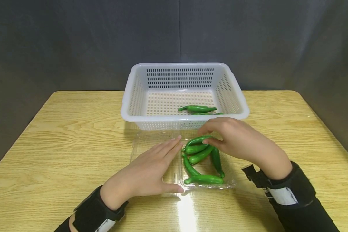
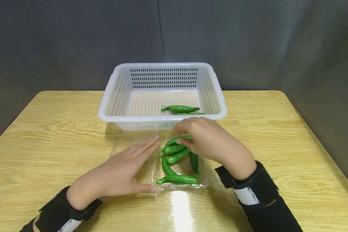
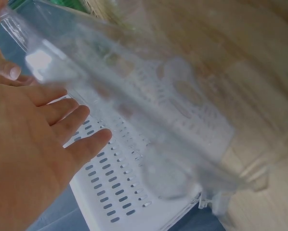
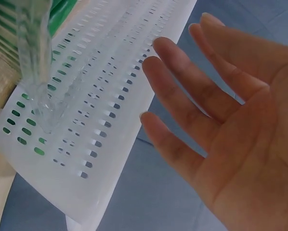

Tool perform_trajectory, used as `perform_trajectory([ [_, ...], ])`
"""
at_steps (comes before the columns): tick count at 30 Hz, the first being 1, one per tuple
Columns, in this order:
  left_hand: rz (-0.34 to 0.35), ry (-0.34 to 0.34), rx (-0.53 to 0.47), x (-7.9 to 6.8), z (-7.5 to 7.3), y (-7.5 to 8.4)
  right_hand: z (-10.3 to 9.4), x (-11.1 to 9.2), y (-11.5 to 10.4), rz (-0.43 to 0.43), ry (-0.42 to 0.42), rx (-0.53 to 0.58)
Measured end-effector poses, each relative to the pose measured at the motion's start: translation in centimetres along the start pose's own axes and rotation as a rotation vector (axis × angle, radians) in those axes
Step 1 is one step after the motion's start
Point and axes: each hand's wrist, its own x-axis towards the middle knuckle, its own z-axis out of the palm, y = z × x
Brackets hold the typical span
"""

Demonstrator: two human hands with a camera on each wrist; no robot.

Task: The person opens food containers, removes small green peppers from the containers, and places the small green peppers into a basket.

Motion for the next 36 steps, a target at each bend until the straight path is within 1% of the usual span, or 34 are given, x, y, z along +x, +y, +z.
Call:
perform_trajectory([
  [8, -0.001, -0.004, 0.001, 0.0, 0.0, 0.0, 0.7, 0.2, 0.3, 0.007, -0.093, 0.045],
  [14, 0.000, -0.004, -0.007, 0.0, -0.1, 0.0, 1.5, 0.5, 0.7, 0.000, -0.130, 0.049],
  [21, 0.004, -0.003, -0.008, 0.0, -0.1, 0.0, 1.8, 0.5, 1.0, 0.043, -0.190, 0.042],
  [28, -0.003, -0.004, -0.022, 0.0, 0.0, 0.0, 2.3, 0.6, 1.2, 0.056, -0.222, 0.037],
  [36, -0.004, -0.005, -0.025, -0.1, -0.1, 0.1, 2.5, 0.8, 1.2, 0.092, -0.246, 0.035],
])
